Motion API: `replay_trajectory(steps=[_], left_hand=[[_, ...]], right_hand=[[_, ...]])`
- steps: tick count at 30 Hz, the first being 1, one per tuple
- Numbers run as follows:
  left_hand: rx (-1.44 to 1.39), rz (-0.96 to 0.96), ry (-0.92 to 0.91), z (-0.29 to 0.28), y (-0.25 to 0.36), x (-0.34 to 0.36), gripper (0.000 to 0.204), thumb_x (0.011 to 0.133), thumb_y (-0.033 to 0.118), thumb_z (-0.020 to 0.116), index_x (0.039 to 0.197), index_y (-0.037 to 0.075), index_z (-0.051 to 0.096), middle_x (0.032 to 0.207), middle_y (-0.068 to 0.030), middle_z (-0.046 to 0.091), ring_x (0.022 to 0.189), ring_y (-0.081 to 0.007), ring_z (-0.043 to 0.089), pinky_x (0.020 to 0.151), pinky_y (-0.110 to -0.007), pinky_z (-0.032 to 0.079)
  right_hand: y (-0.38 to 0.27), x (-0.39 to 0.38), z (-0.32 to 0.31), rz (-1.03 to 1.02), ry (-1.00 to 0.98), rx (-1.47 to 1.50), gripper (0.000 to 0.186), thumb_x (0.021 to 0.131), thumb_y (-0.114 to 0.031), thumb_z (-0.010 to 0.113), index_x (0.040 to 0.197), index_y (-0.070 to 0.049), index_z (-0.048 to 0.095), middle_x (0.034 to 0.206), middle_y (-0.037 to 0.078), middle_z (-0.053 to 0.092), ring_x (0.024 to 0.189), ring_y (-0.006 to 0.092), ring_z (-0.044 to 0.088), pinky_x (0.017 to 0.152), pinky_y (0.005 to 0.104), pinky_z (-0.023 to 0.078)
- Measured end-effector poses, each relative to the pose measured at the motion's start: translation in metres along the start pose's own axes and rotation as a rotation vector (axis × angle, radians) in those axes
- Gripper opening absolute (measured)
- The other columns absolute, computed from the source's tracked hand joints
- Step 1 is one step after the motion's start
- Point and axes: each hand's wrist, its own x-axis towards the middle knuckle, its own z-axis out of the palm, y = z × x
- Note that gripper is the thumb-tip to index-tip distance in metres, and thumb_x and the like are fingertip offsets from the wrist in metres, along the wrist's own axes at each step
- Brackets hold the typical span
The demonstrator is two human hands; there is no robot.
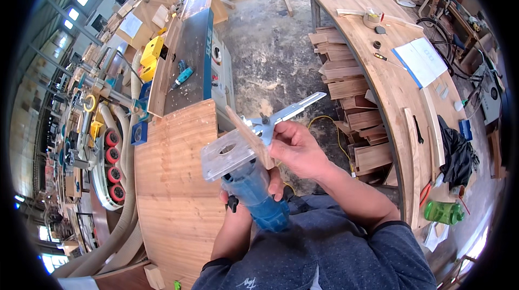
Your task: The person uses a handheld router to cut grooves into a stack of wooden planks on a workbench. They apply glue to the grooves and continue routing the wood pieces.
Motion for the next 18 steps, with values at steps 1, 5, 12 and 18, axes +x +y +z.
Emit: replay_trajectory(steps=[1,5,12,18], left_hand=[[-0.011,0.008,0.007,0.0,0.001,0.0,0.117,0.063,0.046,0.097,0.151,-0.005,0.04,0.11,-0.0316,0.062,0.098,-0.041,0.066,0.08,-0.049,0.055],[-0.026,0.023,0.001,0.002,0.001,0.003,0.113,0.065,0.045,0.096,0.148,-0.01,0.041,0.123,-0.0287,0.059,0.1,-0.0405,0.066,0.079,-0.049,0.055],[-0.021,0.014,-0.086,-0.01,0.009,-0.003,0.108,0.069,0.041,0.094,0.145,-0.015,0.041,0.141,-0.0227,0.052,0.101,-0.0405,0.066,0.076,-0.053,0.055],[-0.041,0.015,-0.084,-0.014,0.014,-0.008,0.11,0.068,0.042,0.094,0.146,-0.015,0.041,0.142,-0.0225,0.051,0.101,-0.0398,0.066,0.075,-0.054,0.055]], right_hand=[[0.001,0.001,-0.001,-0.011,0.002,-0.032,0.021,0.106,-0.017,0.061,0.116,0.003,0.06,0.084,0.006,0.063,0.056,0.0206,0.069,0.043,0.0343,0.059],[0.004,0.004,-0.005,-0.006,0.033,-0.141,0.012,0.104,-0.012,0.067,0.109,-0.001,0.07,0.093,0.003,0.07,0.081,0.0076,0.064,0.071,0.0248,0.054],[0.007,0.001,0.004,-0.054,0.009,0.005,0.01,0.105,-0.01,0.065,0.109,0.0,0.067,0.087,0.003,0.067,0.071,0.008,0.062,0.063,0.0235,0.052],[0.01,0.004,0.011,-0.001,0.038,0.028,0.013,0.105,-0.01,0.065,0.113,0.0,0.064,0.08,0.004,0.065,0.069,0.0091,0.062,0.063,0.0241,0.053]])
